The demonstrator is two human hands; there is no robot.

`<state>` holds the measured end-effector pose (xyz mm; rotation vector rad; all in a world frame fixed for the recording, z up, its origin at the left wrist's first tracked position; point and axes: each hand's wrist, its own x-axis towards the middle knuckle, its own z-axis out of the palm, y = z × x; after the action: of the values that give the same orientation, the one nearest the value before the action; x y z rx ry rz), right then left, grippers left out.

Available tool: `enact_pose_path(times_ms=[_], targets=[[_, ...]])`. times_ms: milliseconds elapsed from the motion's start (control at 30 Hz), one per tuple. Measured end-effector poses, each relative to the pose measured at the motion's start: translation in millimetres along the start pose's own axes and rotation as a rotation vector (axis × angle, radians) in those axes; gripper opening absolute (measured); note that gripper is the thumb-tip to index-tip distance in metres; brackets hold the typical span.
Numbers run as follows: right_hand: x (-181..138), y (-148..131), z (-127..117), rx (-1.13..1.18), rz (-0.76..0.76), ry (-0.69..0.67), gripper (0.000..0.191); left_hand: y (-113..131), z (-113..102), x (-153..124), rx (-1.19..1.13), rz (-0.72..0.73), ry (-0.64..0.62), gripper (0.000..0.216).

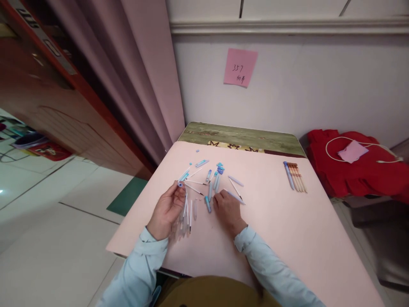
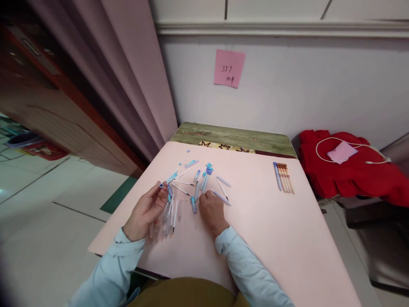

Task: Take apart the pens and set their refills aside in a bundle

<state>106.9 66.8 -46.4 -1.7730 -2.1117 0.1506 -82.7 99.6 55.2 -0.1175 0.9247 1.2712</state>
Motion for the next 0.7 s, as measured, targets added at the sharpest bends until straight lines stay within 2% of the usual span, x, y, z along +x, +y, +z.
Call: enact_pose_path(times_ms=[67,133,233,300,367,500,700], targets=[[-0.8,-0.8,-0.8,0.027,0.004,0.038,0.022,-11.4,2.0,-0.6,0.011,-0.013,-0.004,0.013],[-3.3,-2.8,-9.3,0.170,0.038,0.127,0.020,-22.7,3.2,-1.1,0.015,-0.028,-0.001,0.013],[-9.1,-11.0,-37.7,0.503,0.140,0.275,0.017,-37.0,3.8,-0.8,0.030,-0.059,0.008,0.013],[-12.9,-19.7,-61.7,0.722,0.175,0.292,0.015,-44.8,4.3,-0.1,0.049,-0.076,0.004,0.012],[-15.7,-28.8,-82.5,0.840,0.183,0.288,0.012,-51.8,4.9,0.5,0.075,-0.093,-0.010,0.012],[-18.1,-39.0,-99.2,0.865,0.146,0.260,0.010,-64.8,3.9,-0.4,0.140,-0.109,-0.043,0.013],[-18.9,-34.4,-88.0,0.781,0.142,0.202,0.011,-75.4,-6.1,-5.3,0.247,0.005,-0.191,0.006]])
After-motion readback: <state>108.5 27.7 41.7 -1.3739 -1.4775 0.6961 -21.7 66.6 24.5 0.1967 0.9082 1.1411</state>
